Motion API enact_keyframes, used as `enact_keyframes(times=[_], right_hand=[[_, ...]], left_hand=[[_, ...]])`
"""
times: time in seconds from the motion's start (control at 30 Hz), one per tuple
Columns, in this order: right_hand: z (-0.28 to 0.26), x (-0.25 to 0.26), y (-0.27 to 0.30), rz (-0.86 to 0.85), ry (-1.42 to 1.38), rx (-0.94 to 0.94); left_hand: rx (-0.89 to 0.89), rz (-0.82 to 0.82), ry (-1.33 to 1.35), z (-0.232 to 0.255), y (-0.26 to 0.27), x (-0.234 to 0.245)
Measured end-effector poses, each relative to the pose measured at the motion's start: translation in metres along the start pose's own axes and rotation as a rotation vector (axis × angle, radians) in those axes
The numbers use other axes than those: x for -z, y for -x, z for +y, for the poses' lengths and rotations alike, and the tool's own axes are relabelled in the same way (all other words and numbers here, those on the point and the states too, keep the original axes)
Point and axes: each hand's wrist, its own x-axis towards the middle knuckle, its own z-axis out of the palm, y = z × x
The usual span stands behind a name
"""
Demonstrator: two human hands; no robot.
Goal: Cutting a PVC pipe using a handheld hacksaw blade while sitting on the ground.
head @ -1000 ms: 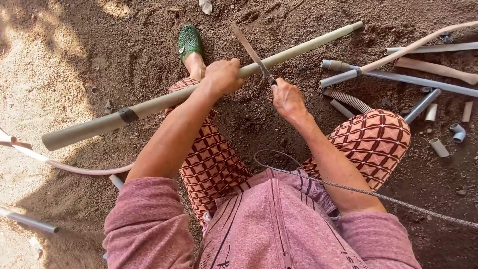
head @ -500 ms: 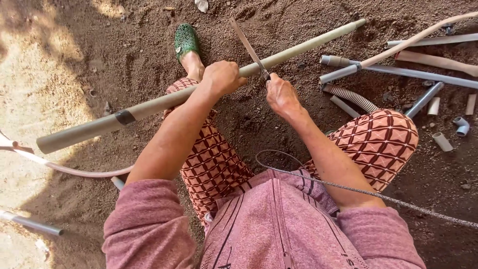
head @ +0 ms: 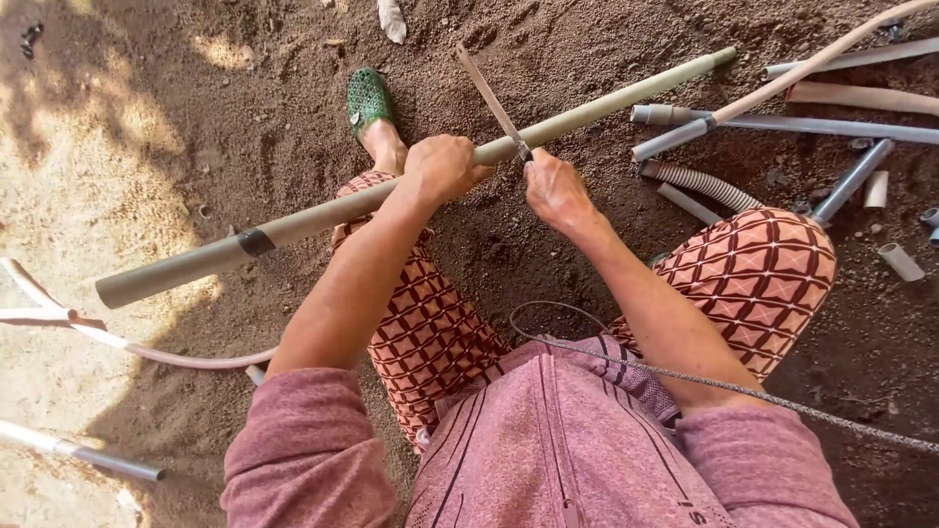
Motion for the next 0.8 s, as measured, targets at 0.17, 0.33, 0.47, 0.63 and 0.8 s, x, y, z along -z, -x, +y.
enact_keyframes(times=[0.17, 0.33, 0.47, 0.63, 0.8], right_hand=[[-0.021, 0.032, 0.038, 0.081, -0.077, 0.011], [-0.012, 0.036, 0.076, 0.002, 0.035, -0.045], [-0.002, 0.024, 0.093, -0.010, 0.228, -0.004], [0.009, 0.018, 0.101, -0.007, 0.116, -0.020], [0.010, 0.002, 0.077, 0.002, 0.080, 0.038]], left_hand=[[-0.014, -0.031, 0.028, -0.002, 0.008, 0.009], [-0.012, -0.098, 0.057, -0.002, 0.000, -0.005], [0.008, -0.050, 0.046, -0.002, -0.005, -0.012], [0.002, -0.034, 0.047, 0.002, 0.004, -0.003], [0.032, 0.004, 0.004, 0.002, -0.003, -0.012]])
